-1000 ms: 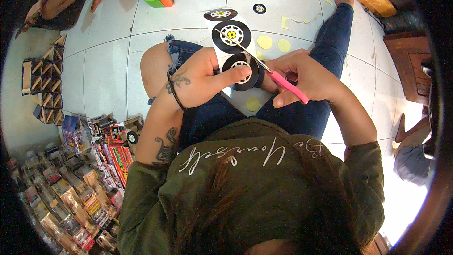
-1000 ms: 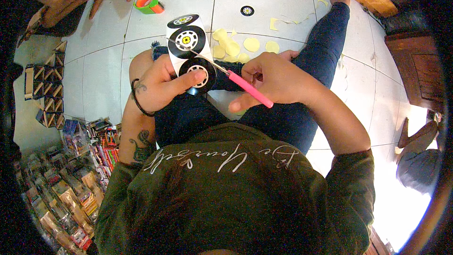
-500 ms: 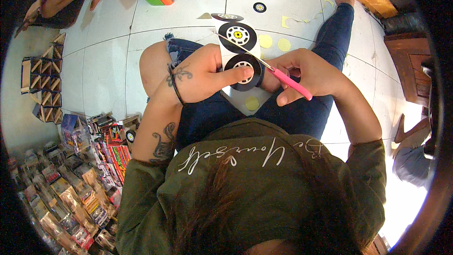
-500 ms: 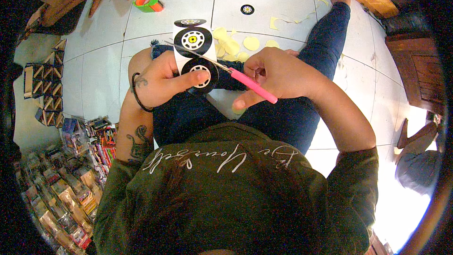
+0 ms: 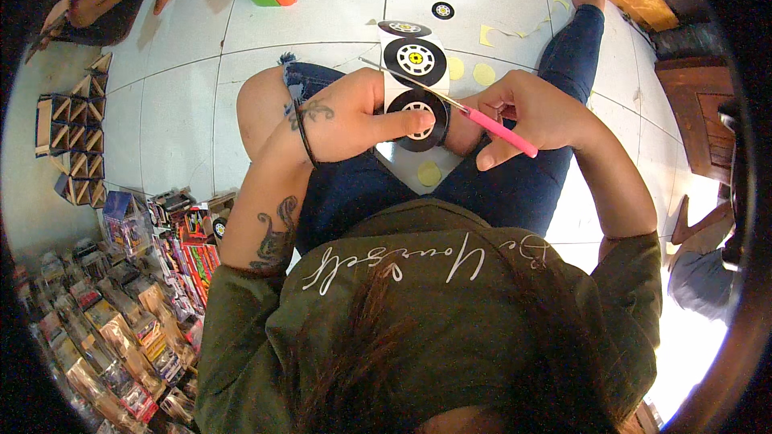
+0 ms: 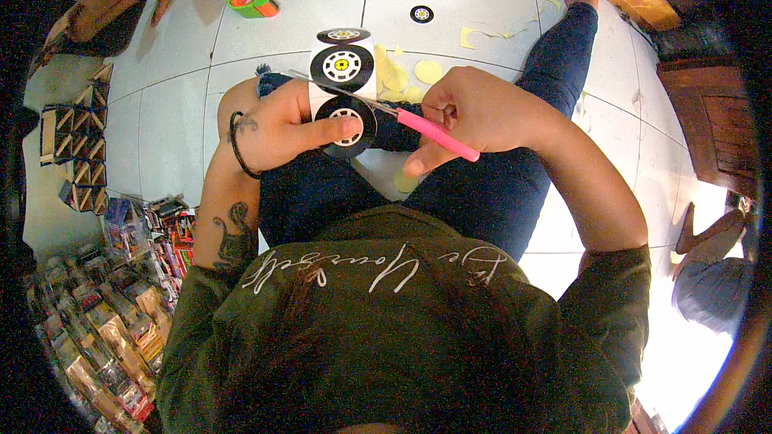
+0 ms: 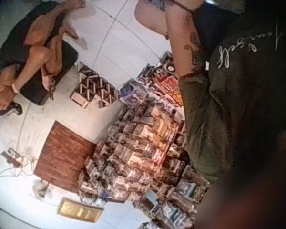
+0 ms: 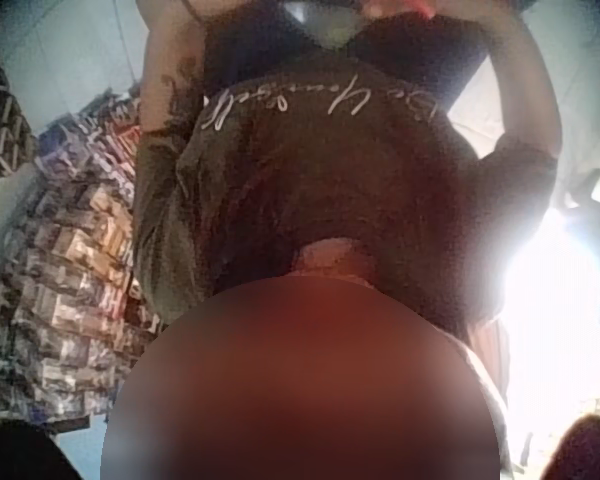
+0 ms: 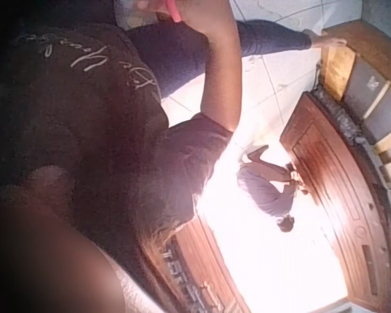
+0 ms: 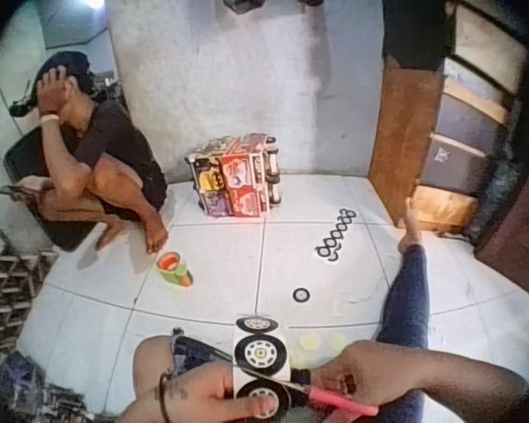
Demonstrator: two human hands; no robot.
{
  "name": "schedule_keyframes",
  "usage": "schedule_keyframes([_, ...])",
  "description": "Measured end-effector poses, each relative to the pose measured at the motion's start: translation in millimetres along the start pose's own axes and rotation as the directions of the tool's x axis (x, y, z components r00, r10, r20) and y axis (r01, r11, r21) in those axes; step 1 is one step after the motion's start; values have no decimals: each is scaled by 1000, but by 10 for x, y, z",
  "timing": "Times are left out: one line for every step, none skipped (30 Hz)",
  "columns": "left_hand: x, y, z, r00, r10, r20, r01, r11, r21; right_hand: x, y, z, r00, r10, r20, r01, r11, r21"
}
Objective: The person cuts out circular paper wheel designs from a sheet using scissors and then attaches them to small cylindrical objects. They also handle yellow circular pieces and a toy truck box during the process.
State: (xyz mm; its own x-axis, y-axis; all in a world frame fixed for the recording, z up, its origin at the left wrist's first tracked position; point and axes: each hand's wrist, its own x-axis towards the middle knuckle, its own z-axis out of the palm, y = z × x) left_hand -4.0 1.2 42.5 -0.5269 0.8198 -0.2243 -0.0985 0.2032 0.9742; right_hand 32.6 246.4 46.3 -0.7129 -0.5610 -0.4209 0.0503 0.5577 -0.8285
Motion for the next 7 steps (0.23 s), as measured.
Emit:
schedule_keyframes([2, -2, -28, 999, -32, -11, 32, 999, -20, 12, 17, 4, 1000, 9, 10, -10, 1000, 27])
schedule_keyframes([2, -10, -44, 998, -64, -22, 63, 997, -40, 26, 37, 27, 1000, 11, -4, -11, 998, 63])
schedule_keyframes([6, -33, -24, 990, -82, -113, 73, 994, -85, 39, 60, 50, 1000, 13, -18, -11, 995, 99])
schedule_keyframes([-19, -43, -79, 967, -183, -175, 172, 982, -79, 55, 87, 107, 998, 9, -56, -1, 990, 142])
schedule_keyframes([0, -94, -16, 926, -137, -352, 49, 968, -246, 74, 114, 174, 996, 8, -94, 10, 983, 185])
schedule_keyframes([34, -160, 92, 839, -89, -536, -140, 917, -372, 107, 137, 259, 981, -23, -194, 58, 983, 174])
schedule_keyframes([30, -203, 80, 805, -42, -591, -177, 935, -307, 110, 159, 259, 981, -24, -195, 59, 983, 174])
